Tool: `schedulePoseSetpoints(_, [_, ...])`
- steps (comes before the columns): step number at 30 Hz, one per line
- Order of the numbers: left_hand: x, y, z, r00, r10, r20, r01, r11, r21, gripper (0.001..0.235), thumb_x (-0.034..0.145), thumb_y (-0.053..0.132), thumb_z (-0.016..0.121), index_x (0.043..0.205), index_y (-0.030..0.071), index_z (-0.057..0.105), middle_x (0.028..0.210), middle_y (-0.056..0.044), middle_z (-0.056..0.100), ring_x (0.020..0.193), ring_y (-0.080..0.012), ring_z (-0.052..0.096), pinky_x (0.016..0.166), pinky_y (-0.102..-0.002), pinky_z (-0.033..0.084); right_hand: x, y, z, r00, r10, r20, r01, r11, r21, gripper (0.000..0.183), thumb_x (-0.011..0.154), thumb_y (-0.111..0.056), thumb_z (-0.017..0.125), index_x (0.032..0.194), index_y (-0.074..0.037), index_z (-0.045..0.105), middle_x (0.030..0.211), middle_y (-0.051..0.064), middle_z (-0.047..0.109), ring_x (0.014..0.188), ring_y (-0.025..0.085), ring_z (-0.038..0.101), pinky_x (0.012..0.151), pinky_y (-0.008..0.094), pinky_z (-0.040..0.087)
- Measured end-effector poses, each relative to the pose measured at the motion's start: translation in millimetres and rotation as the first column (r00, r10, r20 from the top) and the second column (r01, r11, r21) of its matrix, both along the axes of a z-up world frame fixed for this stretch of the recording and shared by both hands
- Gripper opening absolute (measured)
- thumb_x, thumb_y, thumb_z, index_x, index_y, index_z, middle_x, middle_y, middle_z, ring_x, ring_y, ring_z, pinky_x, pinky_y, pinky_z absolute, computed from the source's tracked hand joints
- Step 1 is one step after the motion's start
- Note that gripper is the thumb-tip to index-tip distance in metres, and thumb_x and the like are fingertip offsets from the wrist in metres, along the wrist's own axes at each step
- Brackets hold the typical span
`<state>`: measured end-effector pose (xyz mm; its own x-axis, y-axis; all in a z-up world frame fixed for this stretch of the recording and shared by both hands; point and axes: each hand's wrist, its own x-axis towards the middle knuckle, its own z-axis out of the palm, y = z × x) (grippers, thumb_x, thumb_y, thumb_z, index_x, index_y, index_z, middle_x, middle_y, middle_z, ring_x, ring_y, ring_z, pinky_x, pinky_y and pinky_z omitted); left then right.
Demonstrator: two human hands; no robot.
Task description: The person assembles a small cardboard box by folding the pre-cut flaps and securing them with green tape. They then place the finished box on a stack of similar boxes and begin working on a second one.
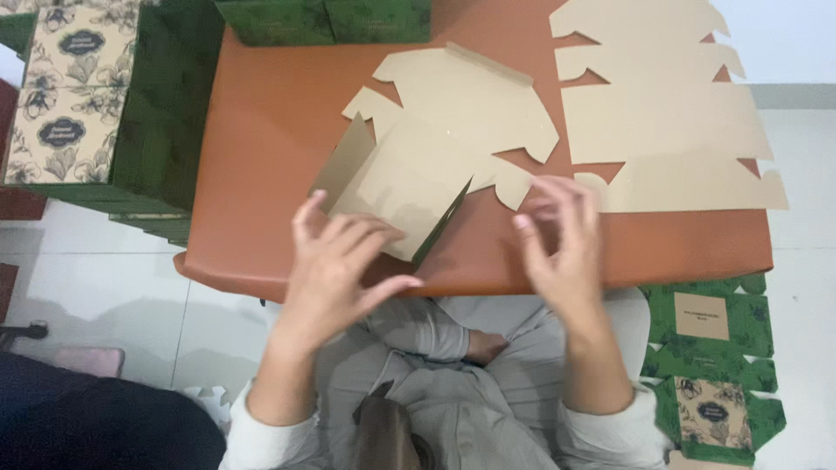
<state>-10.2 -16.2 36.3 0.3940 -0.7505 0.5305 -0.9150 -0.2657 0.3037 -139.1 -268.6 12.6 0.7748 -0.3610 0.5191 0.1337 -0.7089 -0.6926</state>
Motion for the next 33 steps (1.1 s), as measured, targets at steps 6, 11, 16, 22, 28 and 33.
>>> schedulePoseSetpoints(6, [50, 31, 0, 0.991, 0.133, -0.014, -0.134, 0.990, -0.041, 0.055, 0.095, 0.059, 0.056, 0.131, 0.018, 0.063, 0.134, -0.007, 0.059, 0.135, -0.0276, 0.047, 0.119, -0.058, 0.017, 33, -76, 3, 0.979, -0.093, -0.184, 0.082, 0.994, -0.066, 0.036, 0.106, -0.007, 0.058, 0.139, 0.007, 0.053, 0.124, 0.028, 0.047, 0.117, 0.048, 0.056, 0.099, 0.049, 0.050])
schedulePoseSetpoints(11, [78, 21, 0, 0.909, 0.216, -0.357, -0.254, 0.965, -0.063, 0.043, 0.097, 0.022, 0.072, 0.137, 0.014, 0.061, 0.116, -0.011, 0.056, 0.106, -0.0380, 0.063, 0.090, -0.049, 0.049, 95, -104, 2, 0.780, -0.292, -0.554, 0.157, 0.947, -0.279, 0.054, 0.101, -0.037, 0.063, 0.142, -0.003, 0.054, 0.117, 0.026, 0.064, 0.116, 0.047, 0.061, 0.095, 0.060, 0.046])
schedulePoseSetpoints(16, [60, 6, 5, 0.899, 0.223, -0.376, -0.258, 0.965, -0.044, 0.045, 0.097, 0.024, 0.068, 0.139, 0.014, 0.058, 0.117, -0.011, 0.062, 0.104, -0.0378, 0.067, 0.085, -0.051, 0.053, 118, -102, 12, 0.762, -0.297, -0.575, 0.245, 0.955, -0.168, 0.059, 0.091, -0.036, 0.071, 0.138, -0.003, 0.058, 0.106, 0.017, 0.073, 0.108, 0.039, 0.068, 0.086, 0.057, 0.051])
schedulePoseSetpoints(22, [51, -6, -20, 0.934, 0.289, -0.210, -0.315, 0.943, -0.104, 0.040, 0.105, 0.024, 0.051, 0.144, 0.014, 0.053, 0.121, -0.013, 0.054, 0.103, -0.0366, 0.062, 0.082, -0.050, 0.055, 113, -100, 17, 0.990, 0.086, -0.113, -0.053, 0.961, 0.271, 0.025, 0.096, -0.007, 0.067, 0.122, -0.006, 0.066, 0.104, 0.010, 0.066, 0.096, 0.023, 0.067, 0.083, 0.040, 0.057])
schedulePoseSetpoints(28, [46, -12, -30, 0.943, 0.278, -0.185, -0.316, 0.919, -0.234, 0.041, 0.107, 0.022, 0.049, 0.146, 0.008, 0.046, 0.117, -0.012, 0.057, 0.100, -0.0328, 0.060, 0.085, -0.045, 0.053, 65, -21, 62, 0.995, 0.092, 0.049, -0.097, 0.989, 0.114, 0.028, 0.101, -0.002, 0.065, 0.128, -0.002, 0.058, 0.118, 0.023, 0.066, 0.123, 0.043, 0.058, 0.100, 0.058, 0.047])
schedulePoseSetpoints(33, [41, -11, -26, 0.913, 0.275, -0.301, -0.341, 0.920, -0.194, 0.045, 0.108, 0.035, 0.039, 0.144, 0.009, 0.046, 0.124, -0.006, 0.060, 0.098, -0.0247, 0.054, 0.089, -0.039, 0.046, 75, -29, 60, 0.987, -0.112, 0.119, 0.112, 0.994, 0.006, 0.033, 0.096, 0.000, 0.059, 0.125, -0.011, 0.048, 0.121, 0.002, 0.057, 0.091, 0.019, 0.062, 0.086, 0.029, 0.047])
